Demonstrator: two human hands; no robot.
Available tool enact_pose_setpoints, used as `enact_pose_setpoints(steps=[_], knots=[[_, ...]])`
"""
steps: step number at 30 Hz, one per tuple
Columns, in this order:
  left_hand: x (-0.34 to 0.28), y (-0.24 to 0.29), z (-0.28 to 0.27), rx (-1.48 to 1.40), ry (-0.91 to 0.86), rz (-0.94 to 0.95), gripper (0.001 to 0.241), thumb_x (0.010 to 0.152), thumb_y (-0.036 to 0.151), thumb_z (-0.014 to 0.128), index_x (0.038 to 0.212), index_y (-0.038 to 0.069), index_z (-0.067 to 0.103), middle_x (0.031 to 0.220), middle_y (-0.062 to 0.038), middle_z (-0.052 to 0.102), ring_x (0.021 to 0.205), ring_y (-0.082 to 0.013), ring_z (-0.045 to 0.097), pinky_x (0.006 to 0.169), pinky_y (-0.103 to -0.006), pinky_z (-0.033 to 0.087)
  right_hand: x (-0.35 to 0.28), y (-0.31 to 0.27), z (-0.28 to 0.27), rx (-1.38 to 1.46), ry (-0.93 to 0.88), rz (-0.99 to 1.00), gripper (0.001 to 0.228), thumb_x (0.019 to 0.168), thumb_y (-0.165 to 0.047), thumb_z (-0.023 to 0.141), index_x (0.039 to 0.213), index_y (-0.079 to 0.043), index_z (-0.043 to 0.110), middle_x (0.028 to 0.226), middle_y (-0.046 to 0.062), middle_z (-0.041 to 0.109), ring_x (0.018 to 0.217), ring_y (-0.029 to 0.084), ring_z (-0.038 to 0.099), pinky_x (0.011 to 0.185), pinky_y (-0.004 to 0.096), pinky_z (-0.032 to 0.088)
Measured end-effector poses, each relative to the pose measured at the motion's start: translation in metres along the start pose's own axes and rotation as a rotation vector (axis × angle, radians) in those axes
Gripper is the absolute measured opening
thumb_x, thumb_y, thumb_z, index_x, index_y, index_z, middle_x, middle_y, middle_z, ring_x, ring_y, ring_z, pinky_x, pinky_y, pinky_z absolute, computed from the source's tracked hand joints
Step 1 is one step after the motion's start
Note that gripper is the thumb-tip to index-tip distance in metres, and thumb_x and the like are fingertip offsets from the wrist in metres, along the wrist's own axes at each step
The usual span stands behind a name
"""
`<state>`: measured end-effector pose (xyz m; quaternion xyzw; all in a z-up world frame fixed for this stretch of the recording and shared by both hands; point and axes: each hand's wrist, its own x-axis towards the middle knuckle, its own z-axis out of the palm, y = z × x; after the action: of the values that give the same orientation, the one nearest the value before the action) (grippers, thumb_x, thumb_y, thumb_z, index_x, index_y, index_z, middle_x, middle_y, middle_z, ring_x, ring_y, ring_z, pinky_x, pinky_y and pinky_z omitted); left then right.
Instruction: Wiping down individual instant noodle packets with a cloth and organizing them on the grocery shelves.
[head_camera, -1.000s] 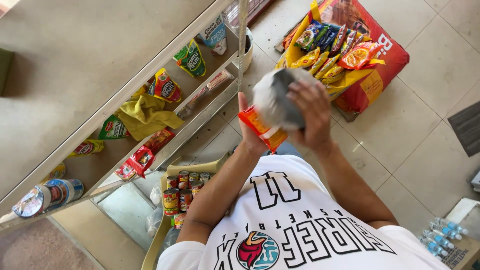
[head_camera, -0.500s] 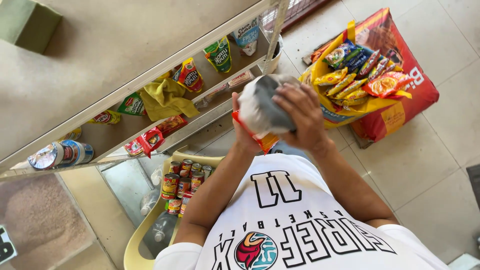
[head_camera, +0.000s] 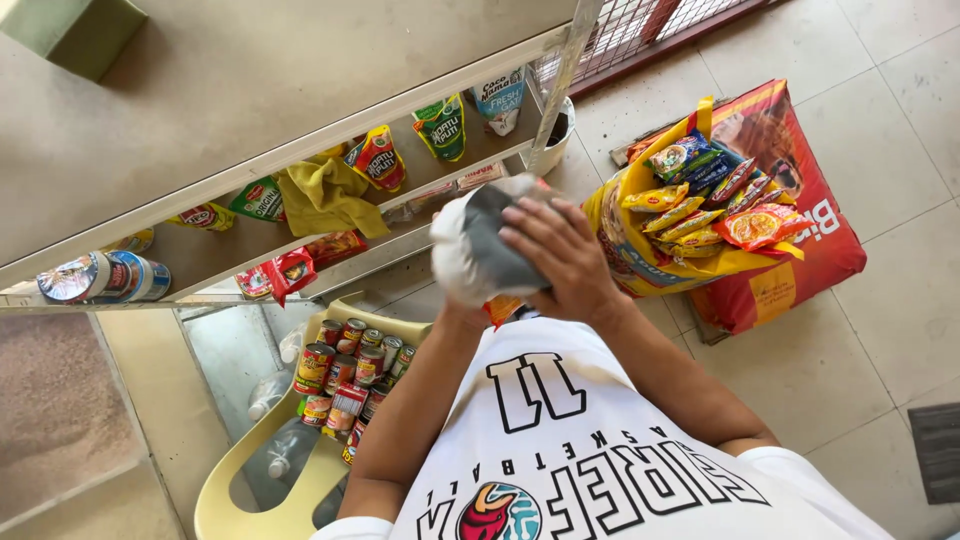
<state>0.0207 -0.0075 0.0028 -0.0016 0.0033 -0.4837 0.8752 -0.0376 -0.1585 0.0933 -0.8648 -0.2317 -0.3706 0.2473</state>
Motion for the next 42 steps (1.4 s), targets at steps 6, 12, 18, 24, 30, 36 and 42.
enact_pose_setpoints(steps=[6, 12, 18, 24, 30, 36, 42], knots=[[0.01, -0.011, 0.008, 0.098, 0.058, 0.021, 0.13, 0.064, 0.104, 0.037, 0.147, 0.005, 0.054, 0.144, -0.025, 0.058, 0.121, -0.0413, 0.065, 0.112, -0.0554, 0.044, -0.01, 0.034, -0.024, 0.036, 0.002, 0.217, 0.051, 0.099, -0.028, 0.053, 0.139, 0.003, 0.06, 0.14, 0.021, 0.062, 0.131, 0.041, 0.059, 0.108, 0.051, 0.041], [0.023, -0.029, -0.011, 0.065, -0.006, 0.043, 0.123, 0.068, 0.104, 0.036, 0.141, 0.008, 0.061, 0.137, -0.023, 0.063, 0.117, -0.04, 0.066, 0.11, -0.054, 0.045, -0.011, 0.003, -0.034, 0.106, -0.062, 0.045, 0.054, 0.097, -0.04, 0.05, 0.136, -0.006, 0.065, 0.144, 0.015, 0.062, 0.136, 0.036, 0.058, 0.115, 0.051, 0.036], [0.033, -0.046, 0.008, 0.069, -0.012, 0.077, 0.13, 0.066, 0.104, 0.037, 0.144, 0.002, 0.056, 0.14, -0.027, 0.06, 0.12, -0.043, 0.065, 0.109, -0.0578, 0.046, -0.037, 0.066, -0.047, -0.02, 0.007, 0.168, 0.075, 0.105, -0.063, 0.033, 0.143, -0.005, 0.059, 0.145, 0.018, 0.06, 0.139, 0.037, 0.052, 0.119, 0.054, 0.024], [0.054, -0.055, -0.007, 0.029, -0.065, 0.075, 0.13, 0.065, 0.105, 0.038, 0.139, 0.0, 0.061, 0.136, -0.027, 0.063, 0.116, -0.0439, 0.067, 0.108, -0.0568, 0.046, -0.039, 0.052, -0.062, 0.01, 0.059, 0.142, 0.077, 0.105, -0.061, 0.038, 0.138, 0.005, 0.059, 0.145, 0.024, 0.059, 0.138, 0.043, 0.053, 0.117, 0.054, 0.028], [0.057, -0.065, -0.022, -0.055, -0.022, 0.096, 0.122, 0.071, 0.1, 0.042, 0.145, 0.004, 0.056, 0.144, -0.023, 0.058, 0.124, -0.0402, 0.062, 0.11, -0.053, 0.045, -0.042, 0.04, -0.053, -0.004, -0.084, 0.046, 0.059, 0.099, -0.052, 0.046, 0.136, -0.012, 0.067, 0.145, 0.008, 0.063, 0.139, 0.033, 0.054, 0.121, 0.054, 0.025], [0.055, -0.065, 0.007, 0.07, 0.084, 0.101, 0.13, 0.069, 0.104, 0.04, 0.149, 0.003, 0.05, 0.145, -0.02, 0.058, 0.124, -0.0373, 0.065, 0.106, -0.0471, 0.052, -0.06, 0.104, -0.053, 0.08, 0.015, 0.309, 0.045, 0.098, -0.027, 0.056, 0.133, 0.0, 0.066, 0.138, 0.019, 0.064, 0.131, 0.041, 0.055, 0.11, 0.057, 0.032], [0.057, -0.065, -0.004, -0.012, -0.147, 0.101, 0.135, 0.071, 0.105, 0.036, 0.153, -0.002, 0.043, 0.148, -0.024, 0.054, 0.127, -0.04, 0.062, 0.11, -0.0507, 0.049, -0.049, 0.068, -0.055, 0.275, 0.073, 0.286, 0.047, 0.102, -0.037, 0.062, 0.124, 0.004, 0.067, 0.136, 0.025, 0.061, 0.127, 0.043, 0.057, 0.107, 0.055, 0.039]])
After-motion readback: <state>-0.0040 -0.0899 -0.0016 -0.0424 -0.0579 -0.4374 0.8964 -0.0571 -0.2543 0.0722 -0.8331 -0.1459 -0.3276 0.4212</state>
